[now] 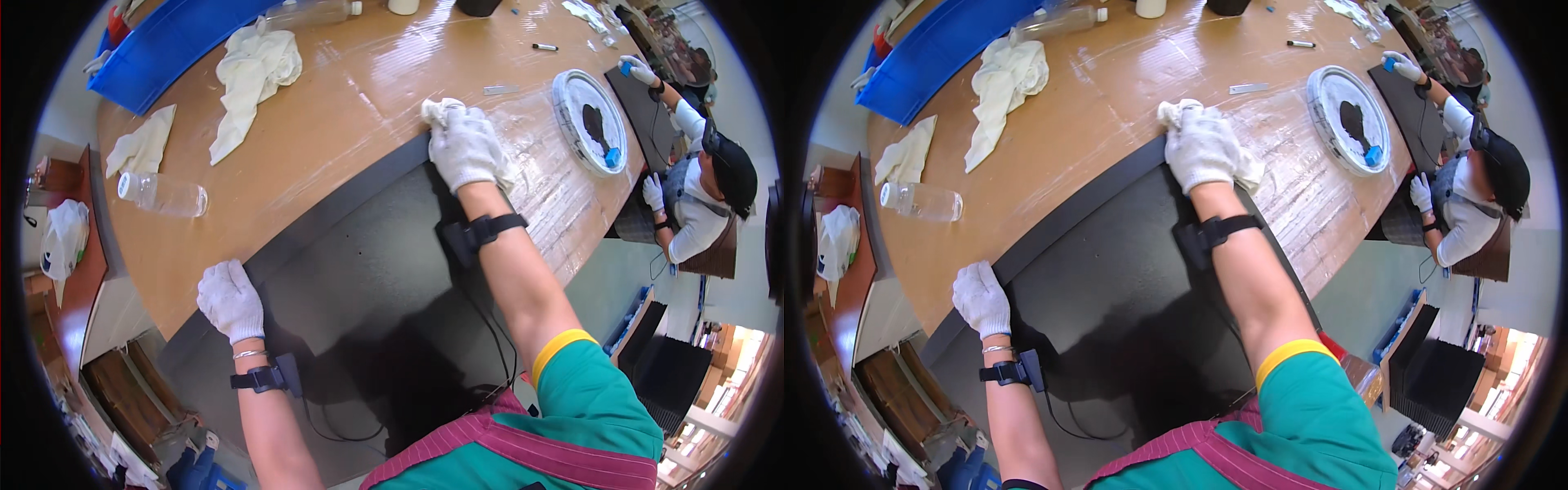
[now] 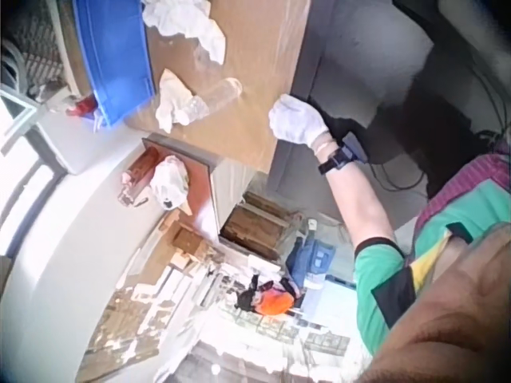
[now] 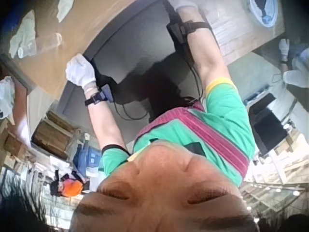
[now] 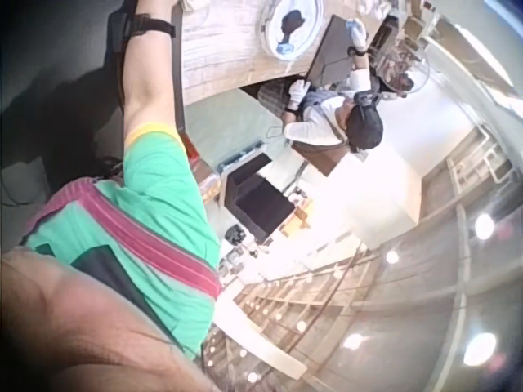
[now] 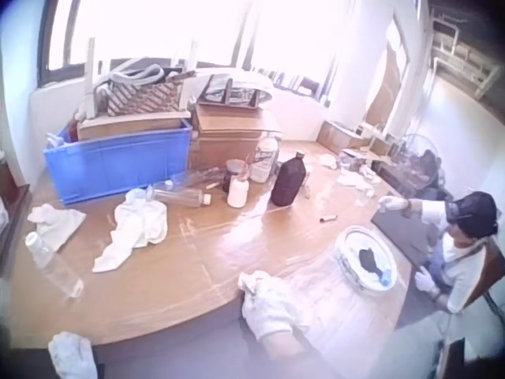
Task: Cleaning the flat surface of a black component using a cloth and liquid.
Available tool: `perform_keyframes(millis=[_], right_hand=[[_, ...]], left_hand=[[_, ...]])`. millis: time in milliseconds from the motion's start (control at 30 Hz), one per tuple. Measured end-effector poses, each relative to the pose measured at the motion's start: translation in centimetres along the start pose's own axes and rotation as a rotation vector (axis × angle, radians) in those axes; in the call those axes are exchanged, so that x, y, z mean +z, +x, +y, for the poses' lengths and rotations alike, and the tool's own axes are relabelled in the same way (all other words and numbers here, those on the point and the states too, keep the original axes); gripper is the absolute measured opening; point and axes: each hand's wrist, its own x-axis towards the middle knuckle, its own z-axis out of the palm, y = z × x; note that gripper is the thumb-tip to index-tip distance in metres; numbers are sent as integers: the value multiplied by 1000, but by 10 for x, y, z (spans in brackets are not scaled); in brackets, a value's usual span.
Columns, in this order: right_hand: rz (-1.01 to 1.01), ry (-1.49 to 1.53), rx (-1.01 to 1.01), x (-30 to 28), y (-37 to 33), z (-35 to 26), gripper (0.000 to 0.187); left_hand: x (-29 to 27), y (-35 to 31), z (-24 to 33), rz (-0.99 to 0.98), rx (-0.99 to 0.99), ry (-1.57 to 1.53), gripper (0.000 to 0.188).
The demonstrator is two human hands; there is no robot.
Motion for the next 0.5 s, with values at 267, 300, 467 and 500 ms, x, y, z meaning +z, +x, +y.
perform_keyframes(millis=[267,300,467,500], right_hand=[[-547,433,-536,-25,-108,-220,20],[-390,547,-525,-23,-102,-200,14],[-294,66,-230,-58,-65,-65,16],[-89,61,-333,-42,-68,-19,21]], left_hand=[[1,-9,-23,-30,7,-19,21],[-5,-17,-31,-31,57,-89,25],[-36,-140,-134,-51,-303,230,57],[-49,-172,-152,-108,-400,231,57]])
